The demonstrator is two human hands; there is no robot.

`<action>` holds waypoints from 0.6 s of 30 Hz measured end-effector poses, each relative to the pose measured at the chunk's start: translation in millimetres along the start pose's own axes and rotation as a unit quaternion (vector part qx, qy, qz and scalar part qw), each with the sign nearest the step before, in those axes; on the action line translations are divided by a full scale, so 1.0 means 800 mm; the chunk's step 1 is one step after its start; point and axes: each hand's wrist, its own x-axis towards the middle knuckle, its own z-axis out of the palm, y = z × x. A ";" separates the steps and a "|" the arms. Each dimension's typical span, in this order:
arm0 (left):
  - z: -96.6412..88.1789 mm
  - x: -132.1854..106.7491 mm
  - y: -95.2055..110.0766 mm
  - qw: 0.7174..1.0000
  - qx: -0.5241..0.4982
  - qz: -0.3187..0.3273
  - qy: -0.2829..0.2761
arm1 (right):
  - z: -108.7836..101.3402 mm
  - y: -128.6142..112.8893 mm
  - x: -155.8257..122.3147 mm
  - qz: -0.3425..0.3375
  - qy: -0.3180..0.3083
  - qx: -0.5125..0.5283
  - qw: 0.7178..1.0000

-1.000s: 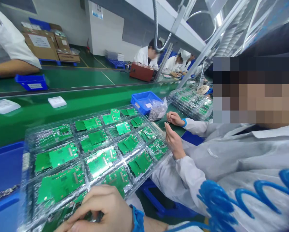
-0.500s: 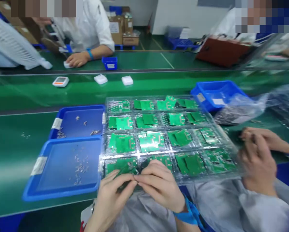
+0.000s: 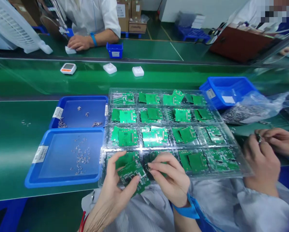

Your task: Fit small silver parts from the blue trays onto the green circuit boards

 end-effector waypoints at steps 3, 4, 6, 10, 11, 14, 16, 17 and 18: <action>0.002 0.002 0.002 1.000 -0.009 -0.016 -0.007 | 0.002 0.000 -0.001 0.004 -0.012 0.003 1.000; 0.003 0.003 0.003 1.000 -0.005 -0.022 -0.014 | 0.002 0.001 -0.002 0.010 -0.014 0.007 1.000; 0.003 0.005 0.007 0.999 0.012 -0.026 -0.017 | 0.002 0.002 -0.005 0.031 -0.016 0.019 0.999; 0.005 0.008 0.011 0.999 0.036 -0.012 0.038 | 0.000 0.007 -0.013 0.088 -0.016 0.044 0.995; 0.005 0.008 0.011 0.998 0.026 -0.013 0.047 | 0.000 0.008 -0.014 0.099 -0.015 0.051 0.994; 0.007 0.008 0.007 0.995 -0.033 -0.034 0.086 | 0.001 0.007 -0.016 0.133 -0.007 0.090 0.987; 0.007 0.010 0.003 0.987 -0.088 -0.039 0.129 | 0.002 0.002 -0.016 0.172 -0.018 0.143 0.974; 0.007 0.011 0.001 0.982 -0.115 -0.036 0.145 | 0.003 -0.001 -0.016 0.199 -0.035 0.175 0.964; 0.007 0.013 0.000 0.978 -0.140 -0.031 0.154 | 0.004 -0.005 -0.016 0.227 -0.057 0.205 0.950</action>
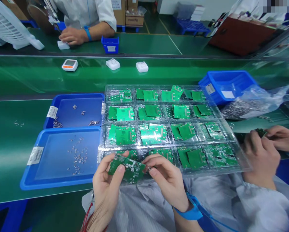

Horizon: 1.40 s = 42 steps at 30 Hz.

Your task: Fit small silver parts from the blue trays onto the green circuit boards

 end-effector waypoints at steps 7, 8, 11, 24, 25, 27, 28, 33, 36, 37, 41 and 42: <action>0.005 0.002 0.001 0.997 -0.077 -0.020 -0.012 | 0.012 -0.005 -0.007 0.093 -0.043 0.105 0.989; 0.006 -0.001 0.001 0.997 -0.069 -0.025 -0.013 | 0.013 -0.005 -0.007 0.088 -0.029 0.102 0.990; 0.005 -0.010 -0.005 0.998 -0.007 -0.055 0.013 | 0.013 -0.003 -0.006 0.057 0.007 0.064 0.996; 0.008 -0.032 0.000 0.969 0.144 0.170 -0.103 | 0.000 -0.004 0.000 -0.178 0.135 -0.153 0.963; 0.010 -0.033 0.003 0.962 0.162 0.193 -0.103 | -0.001 -0.005 0.000 -0.185 0.132 -0.153 0.962; 0.011 -0.032 0.007 0.952 0.186 0.221 -0.104 | -0.001 -0.006 0.001 -0.195 0.130 -0.150 0.961; 0.011 -0.032 0.008 0.948 0.194 0.227 -0.106 | -0.002 -0.006 0.001 -0.198 0.129 -0.150 0.960; 0.006 -0.034 0.006 0.940 0.218 0.234 -0.116 | -0.001 -0.008 0.003 -0.210 0.121 -0.155 0.958; 0.008 -0.037 0.005 0.943 0.213 0.234 -0.103 | -0.001 -0.009 0.003 -0.220 0.116 -0.164 0.955; 0.009 -0.038 0.006 0.944 0.208 0.236 -0.098 | 0.000 -0.009 0.003 -0.222 0.116 -0.168 0.954; 0.012 -0.039 0.006 0.944 0.204 0.237 -0.106 | -0.001 -0.008 0.004 -0.223 0.116 -0.193 0.948; 0.012 -0.038 0.006 0.943 0.208 0.236 -0.111 | -0.001 -0.008 0.005 -0.227 0.117 -0.201 0.946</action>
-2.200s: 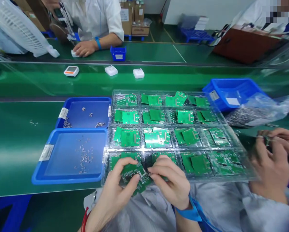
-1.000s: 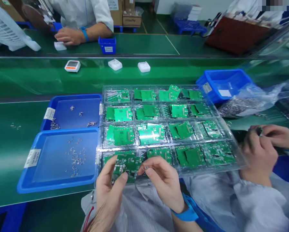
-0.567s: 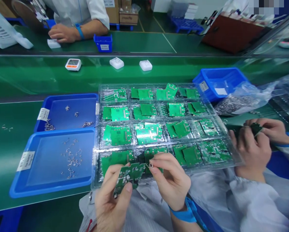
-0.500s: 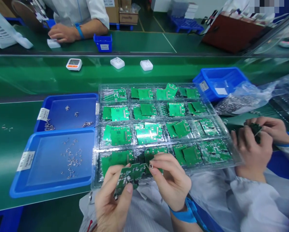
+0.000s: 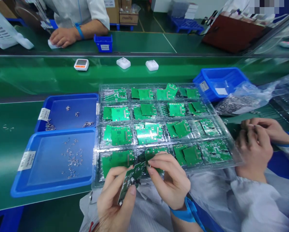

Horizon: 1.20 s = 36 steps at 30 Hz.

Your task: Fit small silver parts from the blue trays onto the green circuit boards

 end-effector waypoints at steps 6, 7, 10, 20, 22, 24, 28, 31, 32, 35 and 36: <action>-0.001 -0.001 -0.001 1.000 0.004 0.013 -0.008 | 0.000 0.000 0.006 -0.038 0.010 -0.045 0.998; 0.000 -0.002 -0.001 1.000 0.003 0.015 -0.007 | 0.001 0.000 0.007 -0.043 0.009 -0.051 0.998; 0.003 -0.005 -0.002 1.000 0.003 0.016 0.013 | 0.001 -0.001 0.007 -0.044 0.001 -0.058 0.997; 0.004 -0.007 -0.014 0.981 0.098 0.168 0.020 | 0.010 -0.009 0.005 0.060 -0.013 -0.009 0.998; 0.005 -0.006 -0.017 0.970 0.121 0.209 0.024 | 0.012 -0.013 0.006 0.081 -0.013 -0.001 0.997; 0.004 -0.005 -0.021 0.960 0.131 0.245 0.019 | 0.013 -0.015 0.007 0.091 -0.015 0.002 0.996; 0.001 -0.004 -0.023 0.952 0.124 0.281 -0.002 | 0.012 -0.015 0.008 0.097 -0.034 0.010 0.995; -0.001 -0.004 -0.023 0.949 0.118 0.291 -0.012 | 0.011 -0.012 0.006 0.097 -0.037 0.023 0.994; -0.001 -0.004 -0.023 0.949 0.118 0.292 -0.012 | 0.011 -0.011 0.006 0.095 -0.035 0.027 0.995; 0.001 -0.006 -0.025 0.948 0.122 0.295 -0.012 | 0.011 -0.008 0.002 0.080 -0.029 0.029 0.996; 0.002 -0.007 -0.026 0.948 0.122 0.294 -0.014 | 0.012 -0.008 0.001 0.077 -0.025 0.027 0.996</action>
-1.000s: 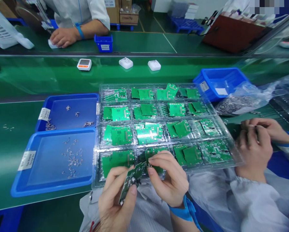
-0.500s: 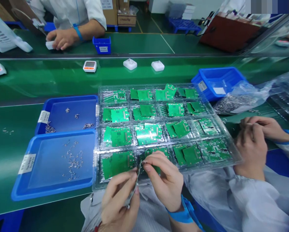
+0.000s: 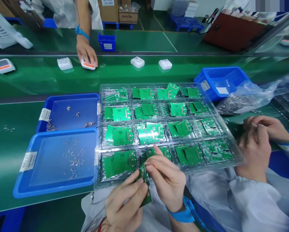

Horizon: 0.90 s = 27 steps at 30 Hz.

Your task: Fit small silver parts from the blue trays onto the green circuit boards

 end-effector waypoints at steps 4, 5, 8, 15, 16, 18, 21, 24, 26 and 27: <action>0.004 -0.008 0.002 1.000 0.001 -0.015 0.005 | 0.006 -0.002 -0.005 -0.002 0.020 -0.001 1.000; 0.004 -0.010 0.003 1.000 0.005 -0.018 0.007 | 0.008 -0.003 -0.006 0.000 0.027 0.001 1.000; 0.006 -0.013 0.003 1.000 0.014 -0.012 0.006 | 0.014 -0.003 -0.009 -0.001 0.050 -0.001 0.999; 0.001 -0.007 0.001 0.993 0.001 -0.104 0.061 | 0.017 0.000 -0.009 -0.006 0.050 0.027 0.998; -0.001 -0.003 0.003 0.987 -0.004 -0.144 0.074 | 0.017 -0.001 -0.008 -0.002 0.024 0.038 0.999; -0.007 0.004 0.006 0.975 -0.025 -0.205 0.083 | 0.017 -0.004 -0.007 0.008 -0.033 0.057 0.998; -0.016 0.014 0.009 0.979 -0.057 -0.189 0.044 | 0.017 -0.007 -0.003 0.012 -0.083 0.066 0.994; -0.030 0.020 0.005 0.990 -0.036 -0.130 -0.030 | 0.015 -0.007 -0.002 0.009 -0.101 0.053 0.993; -0.047 0.024 -0.006 0.994 0.000 -0.087 -0.058 | 0.011 -0.004 -0.004 0.015 -0.097 0.050 0.994; -0.059 0.027 -0.015 0.996 0.024 -0.063 -0.063 | 0.009 -0.001 -0.006 0.019 -0.084 0.048 0.995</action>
